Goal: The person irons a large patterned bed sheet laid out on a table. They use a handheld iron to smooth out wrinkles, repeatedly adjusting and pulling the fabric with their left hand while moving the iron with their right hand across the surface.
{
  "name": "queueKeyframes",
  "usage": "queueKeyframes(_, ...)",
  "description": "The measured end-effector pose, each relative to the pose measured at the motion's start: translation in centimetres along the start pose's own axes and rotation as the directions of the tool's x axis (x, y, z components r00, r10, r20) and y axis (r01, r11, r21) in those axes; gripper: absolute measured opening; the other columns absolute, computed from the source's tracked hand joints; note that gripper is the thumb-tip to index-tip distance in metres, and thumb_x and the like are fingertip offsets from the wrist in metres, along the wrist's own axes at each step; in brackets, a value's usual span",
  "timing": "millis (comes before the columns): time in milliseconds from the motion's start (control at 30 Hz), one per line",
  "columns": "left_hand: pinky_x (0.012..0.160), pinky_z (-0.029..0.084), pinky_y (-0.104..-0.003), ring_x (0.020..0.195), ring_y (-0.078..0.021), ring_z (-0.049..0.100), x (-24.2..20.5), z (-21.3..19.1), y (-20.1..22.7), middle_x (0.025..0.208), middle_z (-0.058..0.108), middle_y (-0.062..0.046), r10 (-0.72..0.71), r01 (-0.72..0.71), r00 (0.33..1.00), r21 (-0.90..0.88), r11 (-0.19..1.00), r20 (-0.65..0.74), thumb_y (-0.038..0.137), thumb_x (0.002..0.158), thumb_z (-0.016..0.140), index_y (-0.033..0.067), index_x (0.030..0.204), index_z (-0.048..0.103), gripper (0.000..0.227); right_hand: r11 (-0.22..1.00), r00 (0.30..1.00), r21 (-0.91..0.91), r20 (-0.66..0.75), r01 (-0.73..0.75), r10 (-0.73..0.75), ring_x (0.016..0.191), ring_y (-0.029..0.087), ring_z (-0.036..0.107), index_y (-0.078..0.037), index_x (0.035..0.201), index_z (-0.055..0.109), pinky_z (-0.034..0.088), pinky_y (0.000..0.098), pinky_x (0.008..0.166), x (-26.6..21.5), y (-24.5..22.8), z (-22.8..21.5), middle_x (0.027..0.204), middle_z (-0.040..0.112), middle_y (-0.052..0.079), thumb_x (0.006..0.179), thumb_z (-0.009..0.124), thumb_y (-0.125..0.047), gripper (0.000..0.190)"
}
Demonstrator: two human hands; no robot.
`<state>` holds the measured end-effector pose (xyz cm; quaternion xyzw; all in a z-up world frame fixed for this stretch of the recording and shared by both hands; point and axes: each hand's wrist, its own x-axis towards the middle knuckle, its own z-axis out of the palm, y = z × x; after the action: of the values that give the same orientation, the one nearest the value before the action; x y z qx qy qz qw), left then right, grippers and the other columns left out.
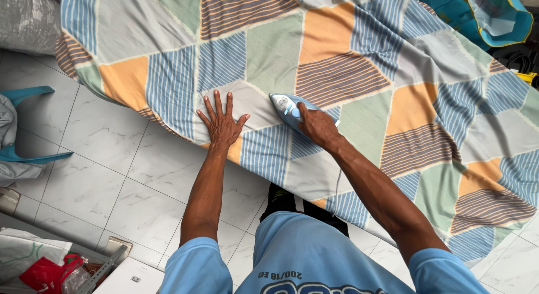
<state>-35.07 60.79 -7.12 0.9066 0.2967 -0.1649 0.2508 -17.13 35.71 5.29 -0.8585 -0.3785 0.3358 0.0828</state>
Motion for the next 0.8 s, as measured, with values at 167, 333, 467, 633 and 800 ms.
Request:
queueKeyframes(167, 0.113, -0.014, -0.078, 0.153, -0.0446, -0.018, -0.1, 0.0, -0.2, 0.172, -0.007, -0.013, 0.0, 0.0, 1.0, 0.015, 1.0, 0.0, 0.078, 0.09, 0.046, 0.0246, 0.165, 0.016, 0.097, 0.997, 0.993, 0.048, -0.095, -0.062, 0.066, 0.065, 0.035, 0.07, -0.006, 0.126, 0.047, 0.058, 0.0455, 0.05, 1.1, 0.4, 0.2, 0.087, 0.07, 0.023, 0.092, 0.065, -0.012, 0.038)
queueKeyframes(333, 0.113, -0.013, -0.079, 0.153, -0.0438, -0.018, -0.4, 0.1, -0.8, 0.172, -0.007, -0.012, 0.007, -0.007, 1.0, 0.019, 1.0, -0.005, 0.079, 0.09, 0.046, 0.0249, 0.166, 0.016, 0.097, 0.995, 0.981, 0.028, -0.171, -0.093, 0.096, 0.064, 0.041, 0.067, -0.004, 0.122, 0.046, 0.053, 0.0527, 0.055, 4.0, 2.2, -2.3, 0.077, 0.068, 0.024, 0.093, 0.067, -0.014, 0.037)
queueKeyframes(467, 0.113, -0.012, -0.079, 0.154, -0.0437, -0.018, -0.5, 0.0, -1.0, 0.173, -0.007, -0.011, 0.003, -0.003, 1.0, 0.03, 1.0, -0.006, 0.079, 0.091, 0.044, 0.0256, 0.166, 0.016, 0.097, 0.998, 0.977, 0.064, -0.208, -0.025, 0.037, 0.066, 0.044, 0.066, -0.004, 0.12, 0.046, 0.05, 0.0566, 0.06, 4.5, 1.9, -3.5, 0.075, 0.068, 0.024, 0.092, 0.066, -0.013, 0.036)
queueKeyframes(633, 0.113, -0.011, -0.079, 0.154, -0.0433, -0.019, -0.4, -0.1, -0.9, 0.172, -0.008, -0.01, -0.007, 0.007, 1.0, 0.038, 0.999, -0.004, 0.08, 0.09, 0.044, 0.0265, 0.166, 0.014, 0.097, 0.995, 0.982, 0.073, -0.17, -0.069, 0.081, 0.068, 0.044, 0.068, -0.006, 0.118, 0.045, 0.051, 0.0563, 0.06, 4.9, 1.8, -3.6, 0.077, 0.069, 0.023, 0.09, 0.065, -0.012, 0.035)
queueKeyframes(800, 0.114, -0.011, -0.079, 0.153, -0.0437, -0.019, -0.3, 0.1, -0.8, 0.172, -0.009, -0.011, 0.002, -0.002, 1.0, 0.052, 0.999, -0.009, 0.079, 0.091, 0.043, 0.0262, 0.166, 0.014, 0.097, 0.994, 0.984, 0.1, -0.169, -0.042, 0.059, 0.066, 0.041, 0.069, -0.007, 0.119, 0.043, 0.053, 0.0532, 0.057, 5.1, 2.6, -3.2, 0.077, 0.068, 0.025, 0.086, 0.065, -0.008, 0.039)
